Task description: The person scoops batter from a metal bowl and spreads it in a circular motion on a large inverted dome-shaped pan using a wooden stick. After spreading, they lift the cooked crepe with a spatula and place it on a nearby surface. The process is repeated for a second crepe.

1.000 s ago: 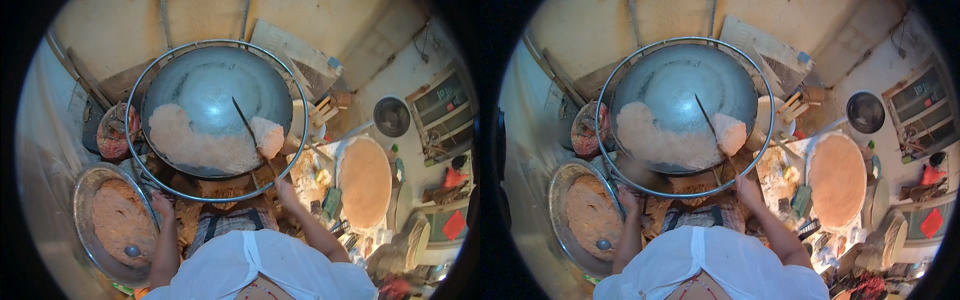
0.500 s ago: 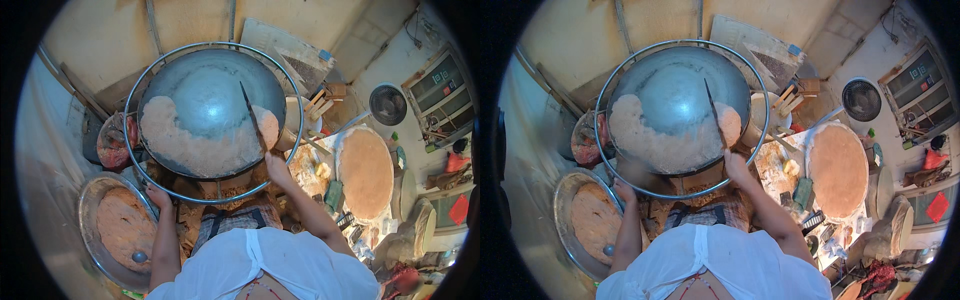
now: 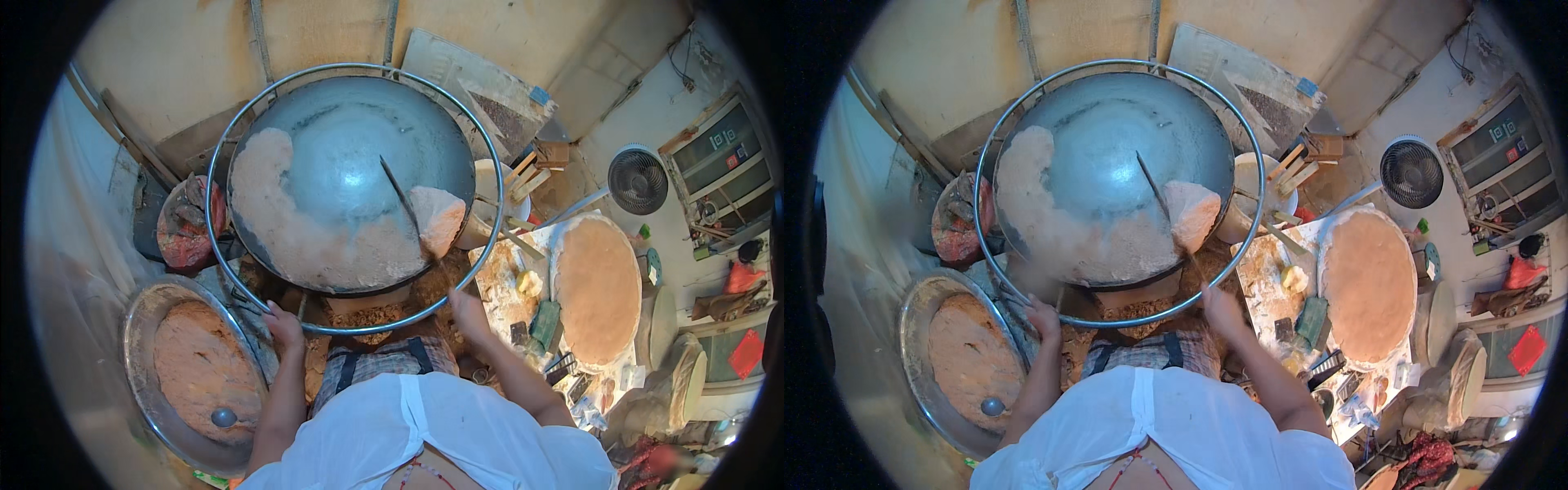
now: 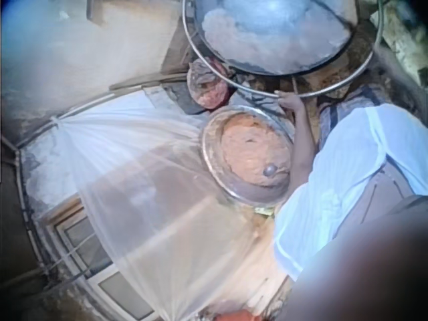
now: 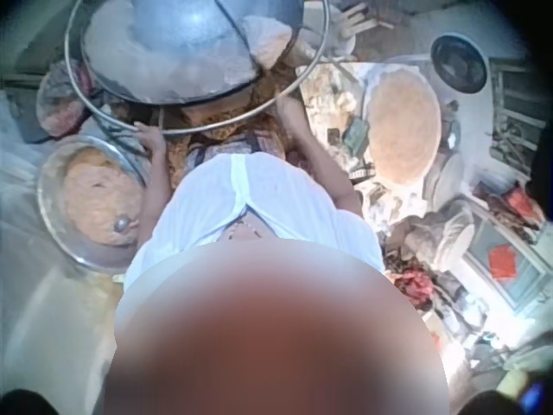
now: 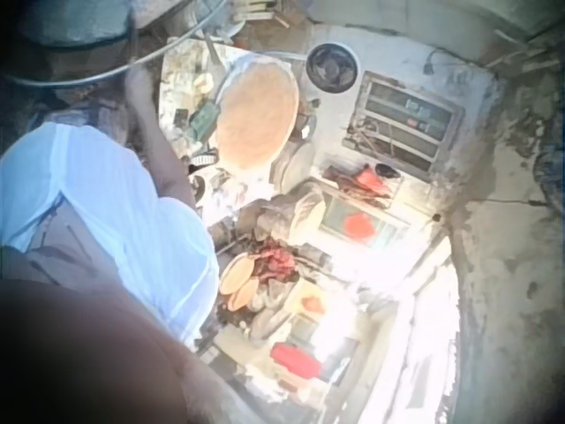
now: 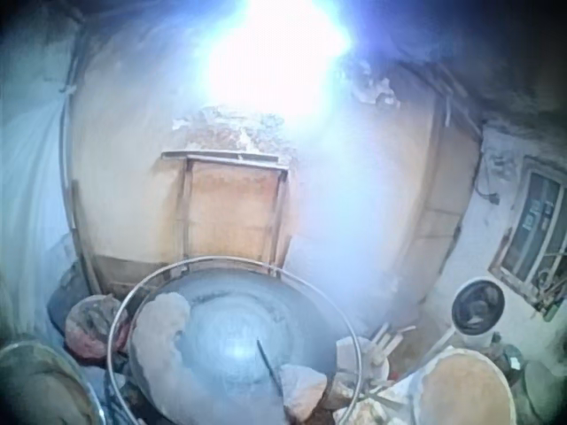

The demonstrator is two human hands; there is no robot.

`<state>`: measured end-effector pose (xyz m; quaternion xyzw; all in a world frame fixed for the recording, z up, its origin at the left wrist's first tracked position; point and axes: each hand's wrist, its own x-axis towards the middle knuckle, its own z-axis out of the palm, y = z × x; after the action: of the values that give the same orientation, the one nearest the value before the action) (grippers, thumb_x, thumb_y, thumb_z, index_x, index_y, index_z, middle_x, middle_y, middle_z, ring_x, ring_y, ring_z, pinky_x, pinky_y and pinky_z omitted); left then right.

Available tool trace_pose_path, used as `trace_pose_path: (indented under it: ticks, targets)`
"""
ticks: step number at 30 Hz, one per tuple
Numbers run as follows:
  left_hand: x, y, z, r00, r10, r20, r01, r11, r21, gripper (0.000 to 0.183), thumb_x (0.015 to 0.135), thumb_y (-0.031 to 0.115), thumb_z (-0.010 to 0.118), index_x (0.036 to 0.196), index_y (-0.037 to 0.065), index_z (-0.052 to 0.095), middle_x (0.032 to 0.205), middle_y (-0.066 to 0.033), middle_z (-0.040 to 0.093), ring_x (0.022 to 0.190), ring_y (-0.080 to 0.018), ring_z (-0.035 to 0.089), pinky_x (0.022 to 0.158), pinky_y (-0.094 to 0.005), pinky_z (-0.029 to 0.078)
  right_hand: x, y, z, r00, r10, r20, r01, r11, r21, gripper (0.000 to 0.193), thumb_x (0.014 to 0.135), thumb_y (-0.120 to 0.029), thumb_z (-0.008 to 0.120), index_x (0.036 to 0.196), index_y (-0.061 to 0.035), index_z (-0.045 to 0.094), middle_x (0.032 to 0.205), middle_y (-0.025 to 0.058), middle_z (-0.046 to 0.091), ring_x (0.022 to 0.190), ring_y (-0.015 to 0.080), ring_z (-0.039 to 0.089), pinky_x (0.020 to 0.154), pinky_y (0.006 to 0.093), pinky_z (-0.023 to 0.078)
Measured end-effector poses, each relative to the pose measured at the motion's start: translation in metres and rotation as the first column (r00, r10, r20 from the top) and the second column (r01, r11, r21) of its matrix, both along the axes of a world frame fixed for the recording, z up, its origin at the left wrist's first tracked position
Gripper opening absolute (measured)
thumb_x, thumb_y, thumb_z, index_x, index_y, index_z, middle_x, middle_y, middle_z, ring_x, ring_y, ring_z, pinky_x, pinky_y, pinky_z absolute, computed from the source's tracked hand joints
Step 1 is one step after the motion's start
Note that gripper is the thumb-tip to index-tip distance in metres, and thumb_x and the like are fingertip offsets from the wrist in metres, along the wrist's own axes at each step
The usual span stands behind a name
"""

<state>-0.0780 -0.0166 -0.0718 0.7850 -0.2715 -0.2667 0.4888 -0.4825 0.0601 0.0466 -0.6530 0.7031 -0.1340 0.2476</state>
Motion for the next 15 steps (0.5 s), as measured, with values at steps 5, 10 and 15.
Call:
trace_pose_path:
  ticks: [5,10,15]
  targets:
    - [0.033,-0.018,0.020,0.972,0.061,0.227,-0.042,0.995,-0.085,0.055,0.101,0.041,0.036,0.110,-0.011,0.052,0.090,-0.0277,0.061,0.081,-0.0420,0.056,0.078,-0.0428,0.044,0.011,-0.071,0.025,0.972,-0.188,0.141,0.190,0.982,0.003,0.057,0.101,-0.038,0.027,0.088,0.0079,0.057,0.075,0.0300,0.059,0.078,0.0476,0.058,0.069,0.0524,0.047]
    - [0.019,0.013,0.017,0.981,-0.094,-0.169,0.081,0.993,-0.083,0.058,0.100,0.046,0.036,0.115,-0.008,0.051,0.085,-0.0211,0.061,0.079,-0.0323,0.059,0.071,-0.0384,0.047,-0.009,0.009,-0.019,0.993,0.112,-0.039,-0.116,0.987,-0.112,0.045,0.101,-0.036,0.030,0.102,0.0022,0.053,0.081,0.0272,0.061,0.077,0.0457,0.060,0.074,0.0507,0.047]
    - [-0.037,0.031,0.015,0.965,-0.056,-0.256,0.046,0.998,-0.045,0.054,0.100,0.039,0.042,0.126,-0.007,0.033,0.076,-0.0153,0.056,0.056,-0.0227,0.057,0.050,-0.0356,0.048,0.022,-0.058,0.040,0.930,-0.265,0.256,0.247,0.964,0.099,0.063,0.101,-0.045,0.027,0.079,0.0067,0.055,0.072,0.0291,0.058,0.071,0.0448,0.056,0.068,0.0481,0.046]
